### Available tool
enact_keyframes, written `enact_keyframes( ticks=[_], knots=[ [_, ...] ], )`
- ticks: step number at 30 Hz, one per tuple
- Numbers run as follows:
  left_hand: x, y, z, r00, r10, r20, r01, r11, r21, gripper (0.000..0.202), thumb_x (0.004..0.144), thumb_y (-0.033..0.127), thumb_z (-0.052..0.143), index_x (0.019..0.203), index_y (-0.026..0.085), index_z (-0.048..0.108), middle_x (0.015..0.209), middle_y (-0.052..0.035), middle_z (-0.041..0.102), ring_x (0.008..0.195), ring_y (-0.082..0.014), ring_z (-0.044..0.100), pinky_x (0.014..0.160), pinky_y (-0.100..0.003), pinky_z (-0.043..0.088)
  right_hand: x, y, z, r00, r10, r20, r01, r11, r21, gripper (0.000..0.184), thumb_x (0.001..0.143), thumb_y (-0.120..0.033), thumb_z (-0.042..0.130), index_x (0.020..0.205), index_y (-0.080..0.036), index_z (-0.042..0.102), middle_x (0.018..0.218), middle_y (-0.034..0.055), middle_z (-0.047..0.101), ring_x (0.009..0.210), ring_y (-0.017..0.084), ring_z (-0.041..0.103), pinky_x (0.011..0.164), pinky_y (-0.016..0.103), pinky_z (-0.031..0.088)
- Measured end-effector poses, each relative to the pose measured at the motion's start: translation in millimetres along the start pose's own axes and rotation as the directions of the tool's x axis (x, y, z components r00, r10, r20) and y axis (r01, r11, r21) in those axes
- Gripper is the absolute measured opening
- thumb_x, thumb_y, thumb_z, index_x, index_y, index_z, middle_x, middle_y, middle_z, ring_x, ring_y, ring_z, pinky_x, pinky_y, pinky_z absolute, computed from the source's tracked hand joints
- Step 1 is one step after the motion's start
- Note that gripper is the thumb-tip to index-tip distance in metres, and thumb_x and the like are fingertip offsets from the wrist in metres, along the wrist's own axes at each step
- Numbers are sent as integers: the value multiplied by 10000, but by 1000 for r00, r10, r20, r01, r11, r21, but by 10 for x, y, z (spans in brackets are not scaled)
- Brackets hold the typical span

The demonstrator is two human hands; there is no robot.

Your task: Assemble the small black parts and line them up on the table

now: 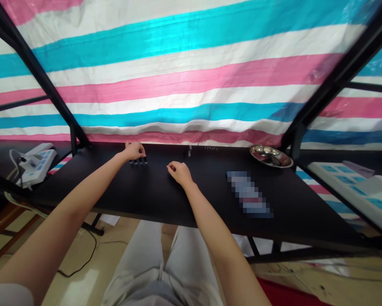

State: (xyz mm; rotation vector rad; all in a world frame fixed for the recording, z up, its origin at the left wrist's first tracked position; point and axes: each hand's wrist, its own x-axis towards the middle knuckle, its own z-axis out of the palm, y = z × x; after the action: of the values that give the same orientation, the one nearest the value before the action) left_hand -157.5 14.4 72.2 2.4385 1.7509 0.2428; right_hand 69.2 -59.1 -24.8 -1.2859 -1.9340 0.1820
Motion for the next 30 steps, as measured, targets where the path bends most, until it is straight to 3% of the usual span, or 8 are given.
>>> enact_keyframes(
  ticks=[7, 11, 14, 17, 19, 22, 26, 30],
  knots=[
    [-58, 70, -63, 1000, 12, 6, -12, 998, 65, 142, 689, 316, 617, 727, 190, 671, 912, -60, 647, 952, -270, 531, 930, -525, 207, -2, 26, 21, 1000, -1, 7, 1, 1000, 0, 211, 810, -342, 474, 765, -192, 617, 622, -4, 591, 555, 116, 504, 620, 245, 357],
    [-110, 271, -113, 978, 122, -169, -107, 990, 94, 221, 767, 302, 525, 919, 186, 635, 1042, -88, 610, 1039, -275, 489, 917, -502, 251, 12, 11, -31, 1000, 27, -12, -28, 996, -88, 208, 812, -327, 466, 762, -190, 615, 635, 7, 590, 613, 137, 520, 644, 261, 339],
    [-142, 540, -77, 938, 251, -239, -232, 967, 106, 320, 823, 286, 431, 1101, 197, 562, 1133, -100, 567, 1093, -266, 460, 923, -479, 271, 28, 35, -99, 989, 125, -76, -138, 969, -205, 200, 813, -300, 453, 772, -184, 610, 676, 30, 597, 686, 165, 517, 652, 278, 316],
    [-134, 853, 102, 935, 315, -160, -302, 948, 103, 471, 852, 232, 347, 1323, 239, 353, 1276, -100, 472, 1160, -269, 410, 934, -489, 277, 43, 110, -162, 959, 245, -145, -277, 920, -278, 198, 810, -281, 440, 824, -175, 606, 768, 59, 609, 744, 187, 501, 660, 293, 302],
    [-97, 1046, 296, 954, 295, -54, -290, 953, 85, 577, 839, 213, 349, 1393, 263, 195, 1354, -99, 390, 1166, -289, 398, 922, -510, 292, 48, 165, -194, 937, 302, -177, -344, 890, -300, 206, 805, -275, 437, 863, -166, 601, 840, 79, 608, 789, 201, 491, 672, 303, 300],
    [-2, 1271, 612, 973, 229, 33, -231, 971, 59, 653, 820, 191, 359, 1413, 273, 97, 1413, -98, 299, 1173, -304, 385, 920, -524, 300, 50, 219, -225, 913, 353, -206, -402, 863, -304, 221, 802, -258, 424, 898, -159, 597, 920, 98, 594, 855, 217, 476, 698, 317, 303],
    [154, 1433, 905, 991, 129, -17, -128, 991, 48, 674, 811, 199, 381, 1417, 255, 92, 1423, -109, 280, 1174, -306, 376, 924, -502, 309, 49, 231, -239, 893, 392, -220, -444, 845, -298, 238, 801, -240, 409, 915, -157, 601, 967, 110, 581, 906, 230, 461, 725, 333, 308],
    [280, 1486, 1009, 988, 115, -104, -107, 991, 84, 624, 818, 203, 404, 1401, 252, 184, 1432, -103, 267, 1167, -297, 376, 913, -475, 322, 51, 226, -242, 880, 423, -215, -472, 827, -306, 249, 796, -238, 415, 936, -155, 604, 1010, 115, 572, 944, 240, 456, 755, 351, 316]
  ],
)
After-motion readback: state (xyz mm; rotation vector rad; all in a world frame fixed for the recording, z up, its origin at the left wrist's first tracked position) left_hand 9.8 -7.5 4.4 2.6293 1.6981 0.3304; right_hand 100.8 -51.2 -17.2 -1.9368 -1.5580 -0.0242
